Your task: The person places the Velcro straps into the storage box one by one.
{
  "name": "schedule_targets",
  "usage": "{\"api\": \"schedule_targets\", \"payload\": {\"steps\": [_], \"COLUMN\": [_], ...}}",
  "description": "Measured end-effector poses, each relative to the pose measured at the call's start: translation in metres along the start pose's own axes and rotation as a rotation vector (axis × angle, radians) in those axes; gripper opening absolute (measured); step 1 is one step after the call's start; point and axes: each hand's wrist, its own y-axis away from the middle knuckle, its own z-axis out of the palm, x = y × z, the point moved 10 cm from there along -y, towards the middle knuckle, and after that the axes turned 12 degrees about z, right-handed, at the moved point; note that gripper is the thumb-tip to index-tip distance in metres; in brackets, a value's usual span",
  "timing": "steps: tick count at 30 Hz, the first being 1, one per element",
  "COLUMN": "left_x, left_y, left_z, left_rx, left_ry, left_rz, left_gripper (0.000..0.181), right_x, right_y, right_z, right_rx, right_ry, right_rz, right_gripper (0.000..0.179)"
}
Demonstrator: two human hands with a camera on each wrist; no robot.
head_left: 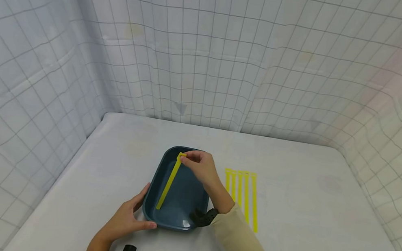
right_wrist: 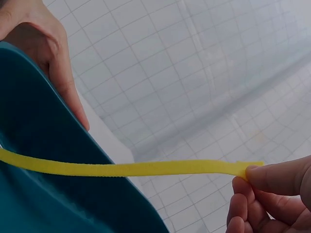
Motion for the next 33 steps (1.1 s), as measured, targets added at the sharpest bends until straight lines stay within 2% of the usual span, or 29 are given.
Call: {"api": "schedule_targets", "payload": {"steps": [2, 7, 17, 33], "left_x": [-0.001, -0.004, -0.002, -0.004], "left_y": [0.000, 0.001, 0.001, 0.001], "left_z": [0.001, 0.003, 0.001, 0.002], "left_rx": [-0.001, -0.011, -0.006, -0.013], "left_ry": [0.007, 0.012, 0.000, 0.041], "left_rz": [-0.005, -0.012, -0.019, -0.030], "left_gripper": [0.101, 0.102, 0.103, 0.100], "right_x": [0.012, 0.024, 0.026, 0.048], "right_y": [-0.008, -0.013, -0.028, -0.046], "right_z": [-0.001, -0.003, 0.000, 0.010], "right_rx": [0.008, 0.034, 0.013, 0.023], "right_ry": [-0.010, -0.011, 0.000, 0.096], "right_rz": [0.021, 0.066, 0.070, 0.164], "right_gripper": [0.020, 0.021, 0.019, 0.018]}}
